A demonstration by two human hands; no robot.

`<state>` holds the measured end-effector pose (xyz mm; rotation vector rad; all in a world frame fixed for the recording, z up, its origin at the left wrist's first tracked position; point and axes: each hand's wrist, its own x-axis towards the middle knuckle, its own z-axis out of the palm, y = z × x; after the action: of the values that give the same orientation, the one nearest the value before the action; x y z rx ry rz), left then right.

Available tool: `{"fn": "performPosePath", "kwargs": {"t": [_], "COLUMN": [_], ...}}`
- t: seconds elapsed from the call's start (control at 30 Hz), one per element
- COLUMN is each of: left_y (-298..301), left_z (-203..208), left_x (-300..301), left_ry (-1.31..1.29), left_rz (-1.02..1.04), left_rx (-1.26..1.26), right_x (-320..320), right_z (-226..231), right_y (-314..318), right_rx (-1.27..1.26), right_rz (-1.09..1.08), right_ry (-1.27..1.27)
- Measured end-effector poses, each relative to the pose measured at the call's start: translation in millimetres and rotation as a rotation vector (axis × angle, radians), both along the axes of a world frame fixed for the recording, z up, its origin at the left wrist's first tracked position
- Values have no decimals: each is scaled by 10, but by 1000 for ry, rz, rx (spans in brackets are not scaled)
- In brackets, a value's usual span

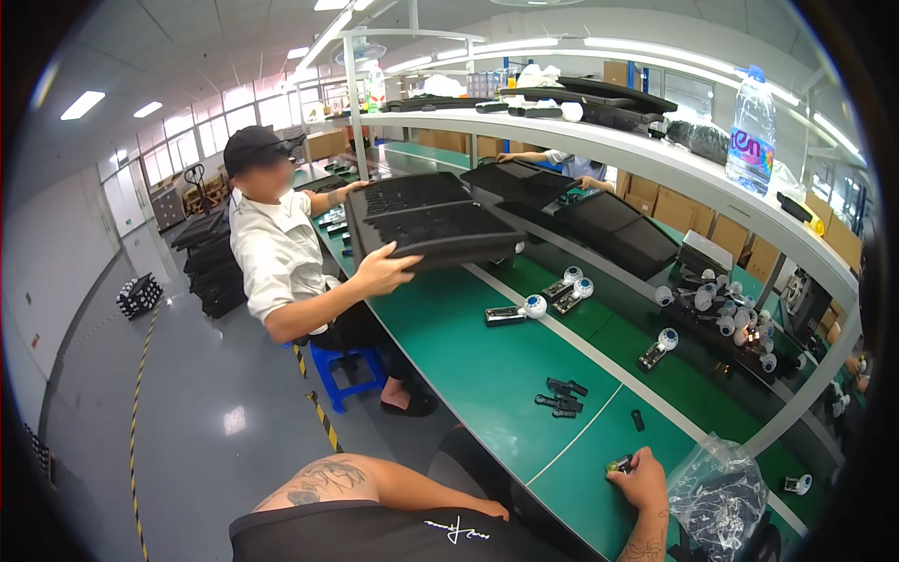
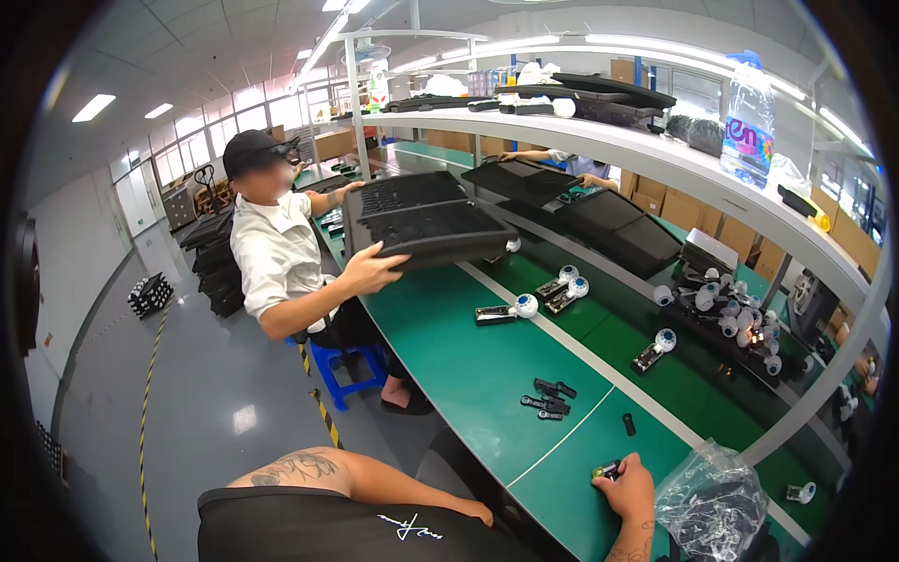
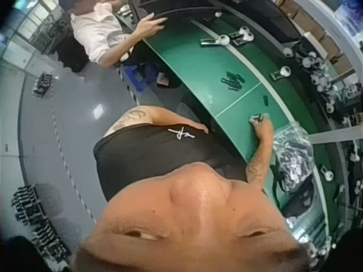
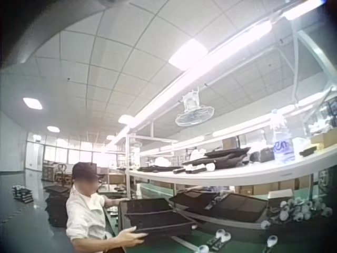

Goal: Manually assemble white plastic electronic components and circuit boards using a small hammer.

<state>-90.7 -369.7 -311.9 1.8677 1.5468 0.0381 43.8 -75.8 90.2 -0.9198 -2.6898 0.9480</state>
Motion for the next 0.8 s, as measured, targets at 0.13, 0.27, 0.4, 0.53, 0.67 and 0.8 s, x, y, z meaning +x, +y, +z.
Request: {"fn": "performPosePath", "kwargs": {"t": [0.13,0.27,0.4,0.53,0.67,0.8], "left_y": [-165,-223,-149,-132,-110,-136], "left_z": [507,782,1415,1878,3275,3203], "left_x": [-1,103,32,104,326,105], "left_ry": [-59,-140,-225,-292,-167,88], "left_rz": [61,113,193,279,584,668], "left_rx": [20,31,35,64,133,318], "right_x": [57,29,56,20,60,87], "right_z": [30,46,21,49,-11,30], "right_y": [4,2,31,28,37,14], "right_rx": [3,10,-9,1,19,42], "right_rz": [0,2,10,34,22,37], "right_ry": [5,27,15,14,30,32]}}
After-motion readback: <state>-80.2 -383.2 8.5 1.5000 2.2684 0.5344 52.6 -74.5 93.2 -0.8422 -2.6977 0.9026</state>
